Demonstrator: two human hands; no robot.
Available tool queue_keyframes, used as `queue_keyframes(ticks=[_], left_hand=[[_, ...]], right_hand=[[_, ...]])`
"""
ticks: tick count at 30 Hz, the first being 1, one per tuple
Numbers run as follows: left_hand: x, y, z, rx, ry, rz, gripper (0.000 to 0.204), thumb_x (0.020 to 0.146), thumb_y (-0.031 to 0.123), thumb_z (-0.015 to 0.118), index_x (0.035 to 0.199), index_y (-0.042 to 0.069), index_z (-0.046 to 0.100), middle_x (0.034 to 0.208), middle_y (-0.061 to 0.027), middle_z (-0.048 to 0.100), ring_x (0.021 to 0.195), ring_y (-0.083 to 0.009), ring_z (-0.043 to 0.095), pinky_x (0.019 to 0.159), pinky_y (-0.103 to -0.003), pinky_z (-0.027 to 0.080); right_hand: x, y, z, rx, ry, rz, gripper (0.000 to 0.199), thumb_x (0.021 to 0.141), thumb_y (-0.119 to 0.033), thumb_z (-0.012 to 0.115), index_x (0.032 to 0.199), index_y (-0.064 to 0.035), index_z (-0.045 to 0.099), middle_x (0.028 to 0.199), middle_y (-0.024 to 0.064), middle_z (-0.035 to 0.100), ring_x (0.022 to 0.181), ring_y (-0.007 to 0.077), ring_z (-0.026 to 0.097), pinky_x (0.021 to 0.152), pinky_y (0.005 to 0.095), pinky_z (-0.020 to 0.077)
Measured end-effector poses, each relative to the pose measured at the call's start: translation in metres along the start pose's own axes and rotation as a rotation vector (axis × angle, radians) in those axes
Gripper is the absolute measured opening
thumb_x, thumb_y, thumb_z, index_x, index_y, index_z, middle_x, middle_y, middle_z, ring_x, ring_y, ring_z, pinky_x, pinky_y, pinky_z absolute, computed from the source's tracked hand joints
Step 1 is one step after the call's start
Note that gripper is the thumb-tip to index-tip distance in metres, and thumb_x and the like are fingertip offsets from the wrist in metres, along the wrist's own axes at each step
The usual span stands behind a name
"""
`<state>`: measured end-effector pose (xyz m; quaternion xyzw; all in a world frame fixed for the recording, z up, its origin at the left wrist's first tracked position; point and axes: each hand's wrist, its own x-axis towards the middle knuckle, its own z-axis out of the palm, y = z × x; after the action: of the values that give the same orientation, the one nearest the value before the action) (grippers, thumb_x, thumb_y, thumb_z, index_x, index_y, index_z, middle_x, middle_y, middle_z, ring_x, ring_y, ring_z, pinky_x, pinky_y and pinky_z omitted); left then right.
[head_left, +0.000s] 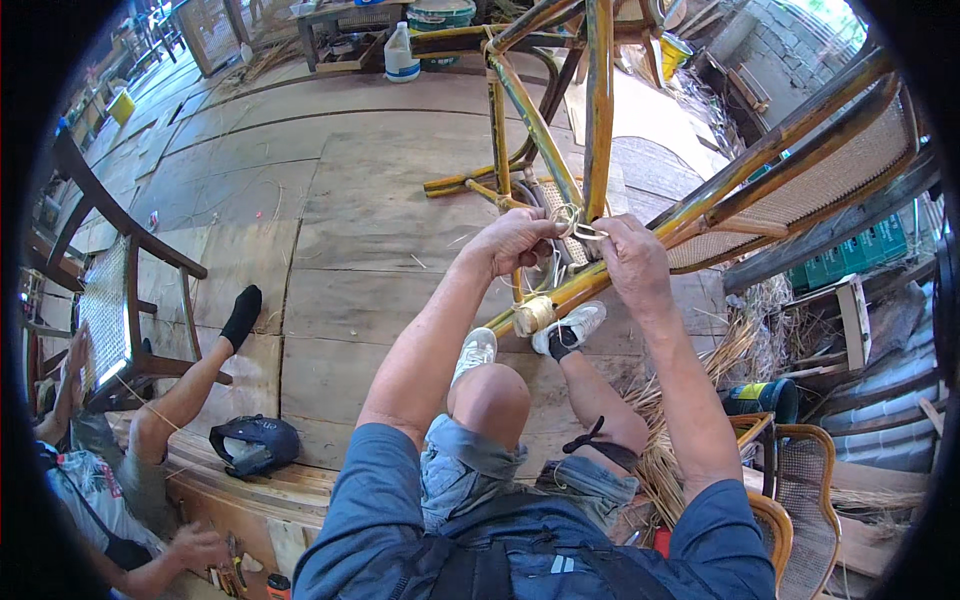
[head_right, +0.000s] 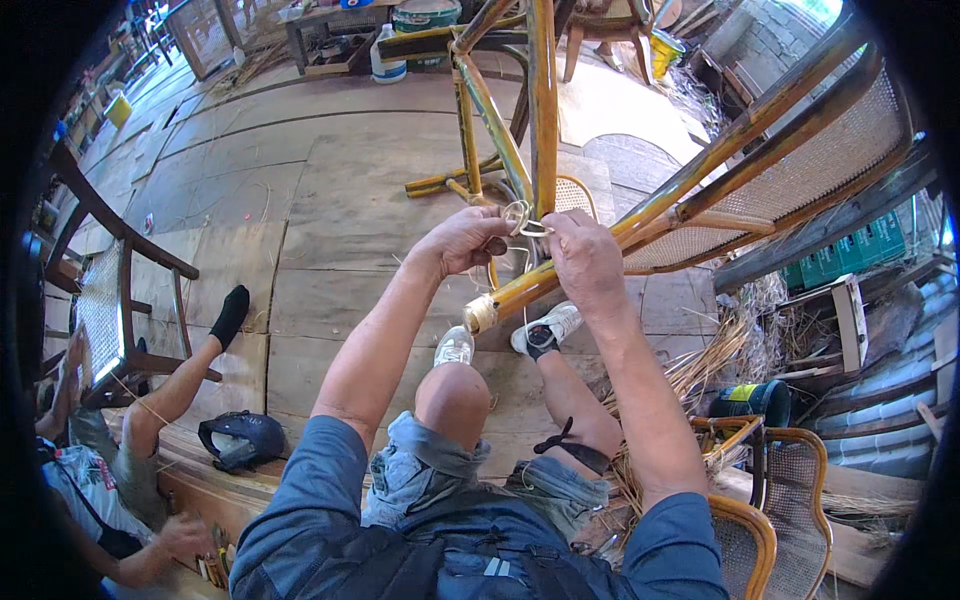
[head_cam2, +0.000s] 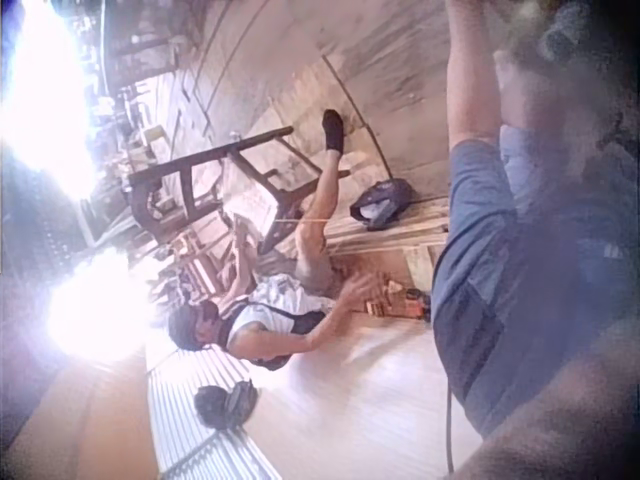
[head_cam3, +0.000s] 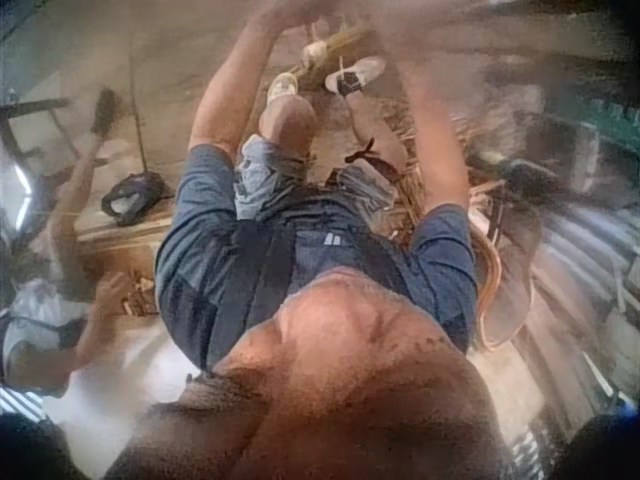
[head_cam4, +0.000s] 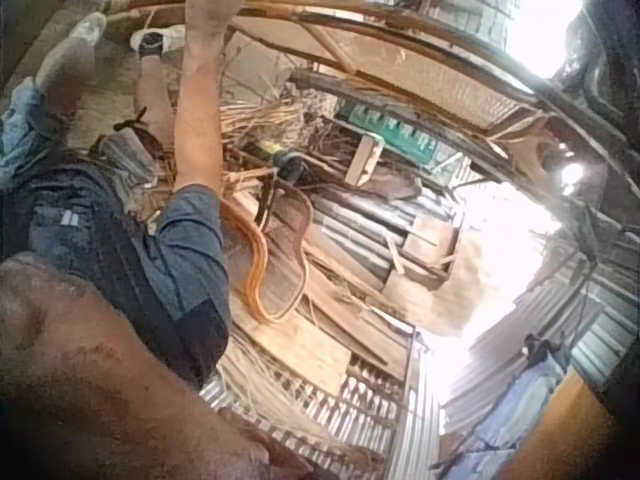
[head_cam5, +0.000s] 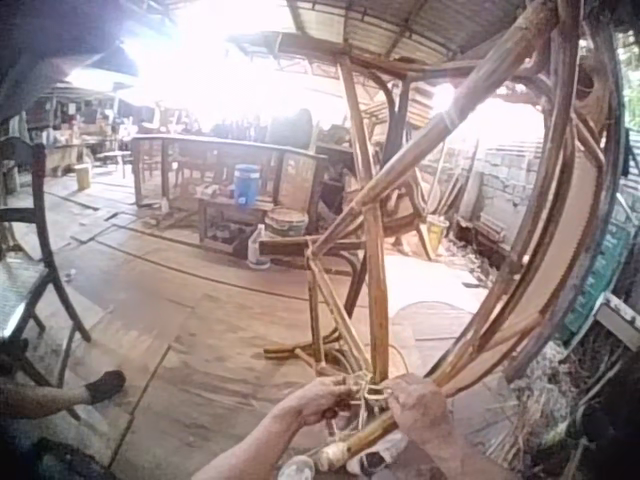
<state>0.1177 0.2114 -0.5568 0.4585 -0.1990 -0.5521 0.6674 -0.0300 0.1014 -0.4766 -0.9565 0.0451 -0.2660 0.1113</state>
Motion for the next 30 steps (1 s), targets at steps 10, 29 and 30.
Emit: queue_keyframes(ticks=[10, 29, 30], left_hand=[[0.02, -0.034, -0.013, 0.092, 0.739, 0.395, 0.02, 0.082, 0.019, 0.058, 0.086, 0.0, 0.056, 0.065, -0.0058, 0.056, 0.047, -0.012, 0.052, 0.039, -0.026, 0.038], [-0.058, -0.109, -0.061, 0.474, 0.655, 0.261, 0.027, 0.087, 0.034, 0.051, 0.072, 0.013, 0.053, 0.052, 0.0033, 0.038, 0.043, -0.0064, 0.033, 0.036, -0.025, 0.026], [-0.077, -0.114, -0.07, 0.386, 0.782, 0.188, 0.028, 0.087, 0.036, 0.05, 0.075, 0.012, 0.057, 0.053, 0.0028, 0.042, 0.043, -0.0085, 0.036, 0.037, -0.027, 0.028]], right_hand=[[-0.005, 0.005, -0.001, 0.194, 0.071, 0.096, 0.016, 0.079, -0.004, 0.057, 0.095, -0.0036, 0.06, 0.089, 0.014, 0.061, 0.08, 0.0307, 0.06, 0.07, 0.0359, 0.0488], [-0.192, -0.018, 0.049, 1.2, 0.111, 1.024, 0.016, 0.087, -0.009, 0.051, 0.098, -0.0014, 0.06, 0.075, 0.002, 0.059, 0.062, 0.0072, 0.054, 0.055, 0.0199, 0.0434], [-0.202, -0.024, 0.057, 1.204, 0.006, 0.979, 0.017, 0.087, -0.01, 0.051, 0.099, -0.0021, 0.06, 0.075, 0.0022, 0.059, 0.061, 0.0077, 0.054, 0.054, 0.0202, 0.0435]])
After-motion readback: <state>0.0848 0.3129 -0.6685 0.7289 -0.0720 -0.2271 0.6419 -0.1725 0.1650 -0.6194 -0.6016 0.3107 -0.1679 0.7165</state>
